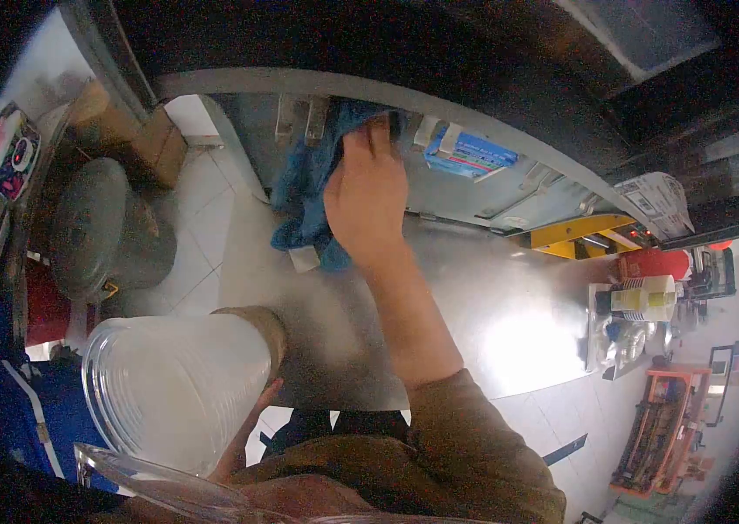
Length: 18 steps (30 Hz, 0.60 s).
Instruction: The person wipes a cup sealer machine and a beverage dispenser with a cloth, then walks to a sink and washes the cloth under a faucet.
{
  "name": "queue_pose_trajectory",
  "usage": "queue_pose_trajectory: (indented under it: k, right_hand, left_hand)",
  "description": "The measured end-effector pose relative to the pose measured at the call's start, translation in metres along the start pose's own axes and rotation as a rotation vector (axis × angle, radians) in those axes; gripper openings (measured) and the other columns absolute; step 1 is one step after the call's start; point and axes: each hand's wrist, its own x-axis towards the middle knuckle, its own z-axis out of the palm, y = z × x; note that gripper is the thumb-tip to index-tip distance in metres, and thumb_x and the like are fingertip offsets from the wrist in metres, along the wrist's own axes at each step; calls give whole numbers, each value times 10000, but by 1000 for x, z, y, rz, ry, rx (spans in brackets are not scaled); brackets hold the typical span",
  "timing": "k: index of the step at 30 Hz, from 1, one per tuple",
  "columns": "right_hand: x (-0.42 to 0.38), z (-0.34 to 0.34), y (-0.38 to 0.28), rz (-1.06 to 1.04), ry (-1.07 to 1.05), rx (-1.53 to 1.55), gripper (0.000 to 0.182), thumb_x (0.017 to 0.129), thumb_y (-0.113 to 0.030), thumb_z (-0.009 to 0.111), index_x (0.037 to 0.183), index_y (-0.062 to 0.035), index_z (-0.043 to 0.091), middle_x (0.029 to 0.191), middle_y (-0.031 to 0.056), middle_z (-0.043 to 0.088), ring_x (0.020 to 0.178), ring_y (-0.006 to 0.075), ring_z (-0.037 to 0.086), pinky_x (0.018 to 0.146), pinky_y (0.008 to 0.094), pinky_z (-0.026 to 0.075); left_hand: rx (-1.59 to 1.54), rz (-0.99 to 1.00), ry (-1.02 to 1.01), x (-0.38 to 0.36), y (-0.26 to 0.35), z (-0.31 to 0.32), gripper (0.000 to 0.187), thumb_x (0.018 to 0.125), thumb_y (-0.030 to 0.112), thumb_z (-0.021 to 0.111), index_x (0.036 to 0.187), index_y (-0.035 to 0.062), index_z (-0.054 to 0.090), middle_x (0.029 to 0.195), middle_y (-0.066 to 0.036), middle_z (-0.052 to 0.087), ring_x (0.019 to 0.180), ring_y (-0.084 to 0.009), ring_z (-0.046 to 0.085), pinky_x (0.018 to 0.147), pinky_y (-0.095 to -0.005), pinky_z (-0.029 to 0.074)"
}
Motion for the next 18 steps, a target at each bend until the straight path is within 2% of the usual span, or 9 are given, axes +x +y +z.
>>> queue_pose_trajectory:
  k: [8,11,15,18]
  right_hand:
    - [-21,13,-3,165,-3,-46,332,671,-13,516,997,39,484,1093,240,467,895,411,494,764,457,445]
    - [-52,25,-2,195,-154,-92,335,669,-21,520,1000,18,489,1112,198,470,915,394,488,760,446,453]
    - [-56,29,8,133,-117,-135,391,663,-33,534,1050,-18,486,1125,159,466,950,388,473,769,436,459]
    - [-23,14,2,141,-88,-147,412,672,-29,530,1080,-22,475,1121,159,459,956,390,463,785,432,450]
  left_hand:
    - [4,-5,10,-1,2,-1,555,665,339,750,1109,69,554,1100,-108,572,1035,-248,519,886,-371,413]
    - [8,-5,14,0,2,-1,553,665,339,751,1106,67,556,1098,-109,572,1035,-249,519,886,-371,413]
    - [15,-14,20,-2,1,-2,551,665,338,751,1102,65,558,1096,-111,573,1034,-250,519,885,-372,413]
    - [31,-22,30,-1,2,0,549,665,338,752,1100,63,560,1095,-112,574,1033,-251,519,885,-373,413]
